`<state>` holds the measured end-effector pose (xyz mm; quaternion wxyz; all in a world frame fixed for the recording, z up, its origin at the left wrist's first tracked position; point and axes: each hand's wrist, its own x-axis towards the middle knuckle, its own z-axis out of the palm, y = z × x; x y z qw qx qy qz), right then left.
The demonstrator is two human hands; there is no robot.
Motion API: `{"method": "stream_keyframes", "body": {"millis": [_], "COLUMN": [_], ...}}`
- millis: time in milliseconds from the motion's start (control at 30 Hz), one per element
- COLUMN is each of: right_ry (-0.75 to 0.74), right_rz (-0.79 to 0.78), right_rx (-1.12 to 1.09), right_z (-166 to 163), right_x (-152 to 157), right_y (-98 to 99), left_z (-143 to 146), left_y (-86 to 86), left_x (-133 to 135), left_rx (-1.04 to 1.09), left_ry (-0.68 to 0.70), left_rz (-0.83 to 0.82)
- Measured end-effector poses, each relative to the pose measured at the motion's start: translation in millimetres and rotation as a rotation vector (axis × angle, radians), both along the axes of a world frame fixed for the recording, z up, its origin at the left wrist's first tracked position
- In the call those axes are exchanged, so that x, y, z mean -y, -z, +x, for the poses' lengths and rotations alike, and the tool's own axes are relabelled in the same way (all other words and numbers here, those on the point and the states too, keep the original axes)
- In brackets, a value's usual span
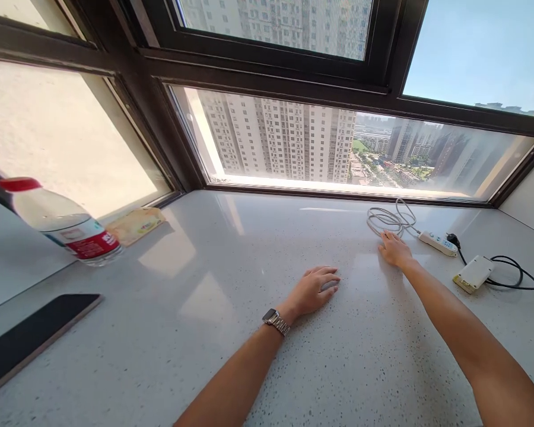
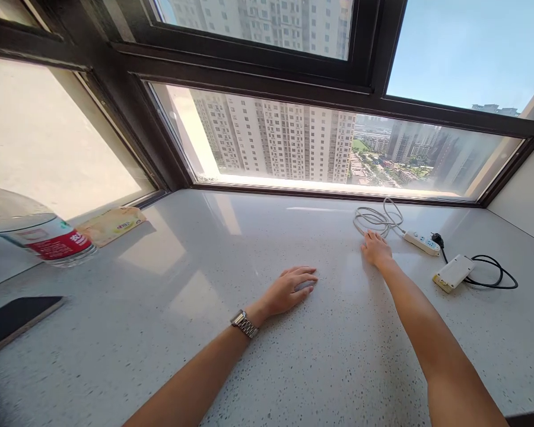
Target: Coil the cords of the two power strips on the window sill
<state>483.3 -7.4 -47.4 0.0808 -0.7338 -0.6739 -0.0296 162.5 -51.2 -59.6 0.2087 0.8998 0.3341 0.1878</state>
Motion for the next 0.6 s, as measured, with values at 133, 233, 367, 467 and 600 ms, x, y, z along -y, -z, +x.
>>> {"method": "stream_keyframes", "body": {"millis": [133,233,367,467,600], "right_ry": [0.235,0.355,0.464,0.296,0.058], "right_rz": [0.098,0.221,0.293,0.360,0.360], "right_rx": [-0.116,-0.122,-0.129,-0.187,-0.503], "right_z": [62,94,92,50,-33], "right_x": [16,38,69,85,92], "right_y": [-5.4,-14.2,-8.3,10.0,25.5], "left_z": [1,1,1,1,2], "left_y": [-1.7,-2.7,-3.4,-3.5,-2.5], "left_x": [0,0,0,0,-1], "left_rx": [0.013,0.022,0.027,0.009,0.001], "left_ry": [-0.010,-0.006,-0.003,-0.014,-0.008], "left_rz": [-0.014,-0.042,-0.043,-0.041,-0.009]}}
